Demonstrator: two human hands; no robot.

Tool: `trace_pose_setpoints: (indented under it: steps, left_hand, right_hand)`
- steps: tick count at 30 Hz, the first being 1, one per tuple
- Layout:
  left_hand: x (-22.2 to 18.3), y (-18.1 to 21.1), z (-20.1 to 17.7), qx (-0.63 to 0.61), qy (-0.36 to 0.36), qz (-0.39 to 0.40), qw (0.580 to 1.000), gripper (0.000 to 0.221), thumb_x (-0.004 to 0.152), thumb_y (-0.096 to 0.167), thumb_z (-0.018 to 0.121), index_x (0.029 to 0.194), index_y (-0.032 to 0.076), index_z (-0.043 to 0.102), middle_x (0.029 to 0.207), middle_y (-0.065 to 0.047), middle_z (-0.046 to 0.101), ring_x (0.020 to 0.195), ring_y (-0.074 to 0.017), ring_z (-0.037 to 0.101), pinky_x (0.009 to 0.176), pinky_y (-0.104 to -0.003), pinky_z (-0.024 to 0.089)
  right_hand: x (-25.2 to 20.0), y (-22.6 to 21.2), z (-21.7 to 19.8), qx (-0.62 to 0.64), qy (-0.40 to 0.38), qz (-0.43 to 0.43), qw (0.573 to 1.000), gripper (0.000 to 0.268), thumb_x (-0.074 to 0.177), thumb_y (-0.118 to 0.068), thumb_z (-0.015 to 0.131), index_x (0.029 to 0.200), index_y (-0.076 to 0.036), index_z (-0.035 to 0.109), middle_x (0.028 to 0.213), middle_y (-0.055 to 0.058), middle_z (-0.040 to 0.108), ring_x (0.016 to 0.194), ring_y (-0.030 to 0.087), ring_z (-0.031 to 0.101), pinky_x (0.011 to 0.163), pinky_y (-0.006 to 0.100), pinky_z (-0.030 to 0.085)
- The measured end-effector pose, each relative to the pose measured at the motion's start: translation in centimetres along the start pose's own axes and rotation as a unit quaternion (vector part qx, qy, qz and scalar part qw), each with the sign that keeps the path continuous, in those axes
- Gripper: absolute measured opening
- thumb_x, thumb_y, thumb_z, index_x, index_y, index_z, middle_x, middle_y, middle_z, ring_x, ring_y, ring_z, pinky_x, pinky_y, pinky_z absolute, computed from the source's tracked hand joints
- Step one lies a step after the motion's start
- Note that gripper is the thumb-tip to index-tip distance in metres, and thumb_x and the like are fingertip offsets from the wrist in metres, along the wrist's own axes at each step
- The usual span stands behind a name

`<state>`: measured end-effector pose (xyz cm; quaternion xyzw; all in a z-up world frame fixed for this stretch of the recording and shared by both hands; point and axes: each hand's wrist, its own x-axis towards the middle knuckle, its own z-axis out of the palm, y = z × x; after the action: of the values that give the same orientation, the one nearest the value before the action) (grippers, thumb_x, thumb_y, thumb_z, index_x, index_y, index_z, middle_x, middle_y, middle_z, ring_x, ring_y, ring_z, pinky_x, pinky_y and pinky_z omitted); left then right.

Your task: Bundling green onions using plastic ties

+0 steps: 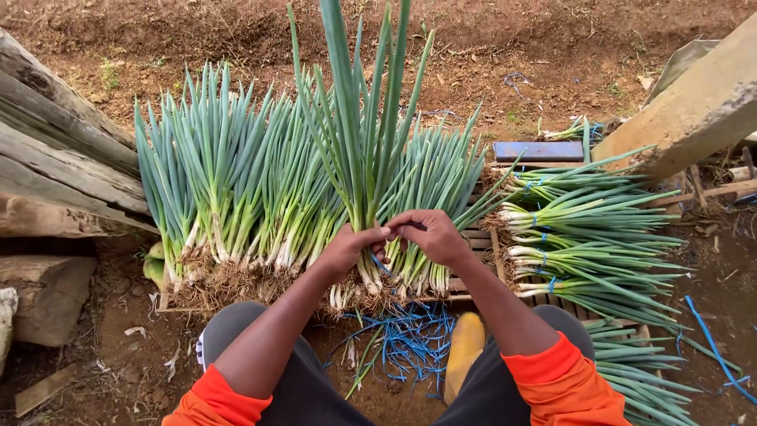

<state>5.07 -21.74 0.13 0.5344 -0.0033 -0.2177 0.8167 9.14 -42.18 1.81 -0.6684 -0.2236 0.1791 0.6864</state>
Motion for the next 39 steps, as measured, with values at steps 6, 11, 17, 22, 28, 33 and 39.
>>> trace_pose_setpoints:
  steps: [6,11,17,22,28,33,39]
  left_hand:
    - [0.8,-1.3,-0.6,-0.088,0.061,0.024,0.994,0.025,0.089,0.021,0.074,0.083,0.000,0.061,0.061,-0.008,0.044,0.056,-0.0224,0.060,0.058,-0.036,0.054]
    - [0.2,-0.6,0.3,-0.110,0.073,0.031,0.991,0.025,0.091,0.022,0.074,0.081,0.005,0.058,0.063,-0.003,0.042,0.056,-0.0164,0.055,0.059,-0.033,0.054]
    - [-0.7,-1.8,0.5,-0.117,0.105,0.033,0.987,0.022,0.091,0.019,0.072,0.084,0.005,0.057,0.063,-0.003,0.042,0.057,-0.0168,0.053,0.061,-0.033,0.053]
    - [-1.1,-2.0,0.8,-0.129,0.111,0.038,0.985,0.022,0.092,0.018,0.072,0.084,0.006,0.056,0.060,-0.004,0.041,0.055,-0.0172,0.054,0.058,-0.033,0.052]
    - [-2.4,-1.9,1.9,-0.067,0.133,0.005,0.989,0.025,0.088,0.019,0.073,0.091,-0.003,0.062,0.072,-0.018,0.062,0.065,-0.0287,0.066,0.067,-0.046,0.058]
    - [-2.6,-2.5,0.9,-0.023,0.134,-0.019,0.990,0.057,0.097,0.034,0.066,0.124,-0.015,0.057,0.127,-0.030,0.066,0.118,-0.0427,0.066,0.102,-0.058,0.047]
    - [-2.7,-1.7,-0.2,-0.005,0.259,0.009,0.966,0.045,0.094,0.035,0.071,0.074,-0.004,0.062,0.065,-0.018,0.067,0.060,-0.0276,0.071,0.065,-0.047,0.063]
  right_hand:
    - [0.0,-0.3,1.1,0.124,0.021,0.031,0.992,0.026,0.088,0.004,0.066,0.114,0.008,0.068,0.092,0.022,0.076,0.079,0.025,0.073,0.070,0.032,0.056]
    - [-0.1,0.7,1.8,0.148,0.029,0.007,0.989,0.017,0.088,0.002,0.071,0.105,0.004,0.071,0.080,0.018,0.075,0.070,0.020,0.071,0.060,0.025,0.049]
    - [-1.1,-0.5,2.4,0.065,0.003,-0.020,0.998,0.014,0.092,0.002,0.069,0.104,0.001,0.075,0.083,0.021,0.074,0.065,0.021,0.065,0.061,0.028,0.049]
    - [-2.3,-2.4,3.8,-0.033,-0.006,-0.061,0.998,0.012,0.089,-0.002,0.076,0.101,-0.002,0.079,0.081,0.011,0.076,0.071,0.011,0.063,0.063,0.023,0.047]
    - [-2.1,-4.1,2.9,-0.029,0.013,-0.079,0.996,0.014,0.098,0.001,0.064,0.102,-0.001,0.078,0.077,0.010,0.073,0.065,0.006,0.051,0.057,0.019,0.042]
    - [-2.3,-4.1,0.8,0.039,0.007,-0.019,0.999,0.050,0.090,0.008,0.062,0.140,0.006,0.055,0.133,0.027,0.066,0.094,0.018,0.065,0.071,0.022,0.055]
    - [-2.9,-1.8,-3.3,-0.170,0.034,0.076,0.982,0.067,0.090,0.015,0.048,0.155,0.005,0.032,0.151,0.028,0.050,0.101,0.020,0.064,0.072,0.024,0.055]
